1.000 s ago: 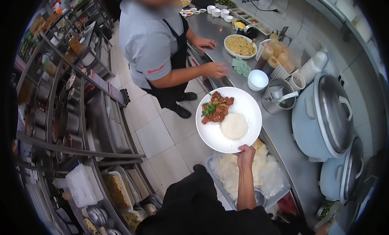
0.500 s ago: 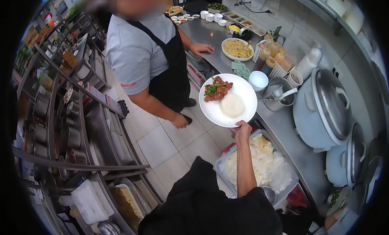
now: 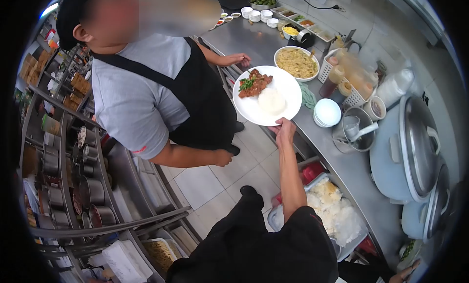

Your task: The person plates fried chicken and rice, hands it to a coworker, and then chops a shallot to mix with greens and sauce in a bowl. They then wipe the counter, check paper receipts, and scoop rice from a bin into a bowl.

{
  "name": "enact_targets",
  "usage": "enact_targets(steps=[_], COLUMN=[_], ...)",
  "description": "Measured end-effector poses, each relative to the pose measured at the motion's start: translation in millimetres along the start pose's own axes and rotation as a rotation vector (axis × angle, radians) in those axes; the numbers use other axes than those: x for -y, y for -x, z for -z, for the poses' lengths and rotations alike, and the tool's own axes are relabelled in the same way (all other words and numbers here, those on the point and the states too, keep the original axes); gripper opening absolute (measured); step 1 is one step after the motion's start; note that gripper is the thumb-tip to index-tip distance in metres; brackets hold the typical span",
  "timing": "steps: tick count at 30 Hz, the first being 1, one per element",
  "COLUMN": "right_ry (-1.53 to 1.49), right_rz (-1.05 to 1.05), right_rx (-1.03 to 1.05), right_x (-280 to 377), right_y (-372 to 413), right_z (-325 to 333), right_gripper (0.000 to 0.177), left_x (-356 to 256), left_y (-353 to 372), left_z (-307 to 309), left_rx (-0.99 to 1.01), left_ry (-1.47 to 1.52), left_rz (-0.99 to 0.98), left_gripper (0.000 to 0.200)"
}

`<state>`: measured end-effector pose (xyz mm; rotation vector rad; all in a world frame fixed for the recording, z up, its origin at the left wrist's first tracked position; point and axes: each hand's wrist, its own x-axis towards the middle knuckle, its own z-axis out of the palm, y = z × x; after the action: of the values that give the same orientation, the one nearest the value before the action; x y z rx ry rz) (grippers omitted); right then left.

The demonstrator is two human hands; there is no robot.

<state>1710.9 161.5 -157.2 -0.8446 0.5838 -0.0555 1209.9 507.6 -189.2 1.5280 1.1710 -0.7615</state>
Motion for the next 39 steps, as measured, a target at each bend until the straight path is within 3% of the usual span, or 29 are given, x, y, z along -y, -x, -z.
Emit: enact_targets(steps=[11, 18, 19, 21, 22, 23, 24, 25, 26, 27, 28, 30, 33, 36, 39], right_ry=[0.017, 0.005, 0.027, 0.057, 0.099, 0.160, 0.236, 0.326, 0.426, 0.549, 0.653, 0.834, 0.973, 0.951, 0.937], right_rz=[-0.015, -0.011, 0.046, 0.154, 0.156, 0.135, 0.106, 0.085, 0.078, 0.057, 0.105, 0.250, 0.514, 0.743, 0.846], right_rx=[0.029, 0.008, 0.006, 0.235, 0.356, 0.447, 0.547, 0.629, 0.710, 0.821, 0.844, 0.851, 0.767, 0.734, 0.813], right_x=[-8, -14, -5, -8, -7, -13, -32, -53, -78, -125, -139, -155, -143, -131, -133], right_y=[-104, -177, -168, -197, -209, -212, -218, -217, -211, -183, -172, -148, -115, -66, -3], right_z=[-83, -111, -119, -112, -125, -157, -198, -244, -287, -356, -379, -399, -382, -339, -277], right_gripper=[0.033, 0.032, 0.039, 0.037, 0.036, 0.035, 0.034, 0.033, 0.032, 0.031, 0.030, 0.028, 0.025, 0.024, 0.022], left_x=[-34, -15, -9, 20, 36, 46, 49, 44, 35, 44, 42, 82, 51, 73, 98], left_y=[-2, -9, -9, -9, -12, -16, -18, -23, -24, -41, -43, -70, -24, -26, -28], left_z=[-11, -18, -21, -29, -37, -44, -53, -60, -69, -76, -79, -98, -99, -117, -140], left_rx=[-0.080, -0.174, -0.192, -0.205, -0.183, -0.169, -0.196, -0.269, -0.362, -0.436, -0.419, -0.517, -0.519, -0.543, -0.550], left_ry=[0.067, 0.163, 0.178, 0.033, -0.251, -0.542, -0.597, -0.489, 0.018, -0.032, 0.039, 0.110, 0.309, 0.233, 0.339], left_rz=[0.049, 0.054, 0.061, 0.043, -0.033, -0.120, -0.114, -0.148, 0.152, 0.151, 0.235, 0.120, 0.258, 0.260, 0.310], left_gripper=[0.052, 0.052, 0.052, 0.053, 0.053, 0.053, 0.053, 0.054, 0.051, 0.050, 0.048, 0.048, 0.048, 0.048, 0.050])
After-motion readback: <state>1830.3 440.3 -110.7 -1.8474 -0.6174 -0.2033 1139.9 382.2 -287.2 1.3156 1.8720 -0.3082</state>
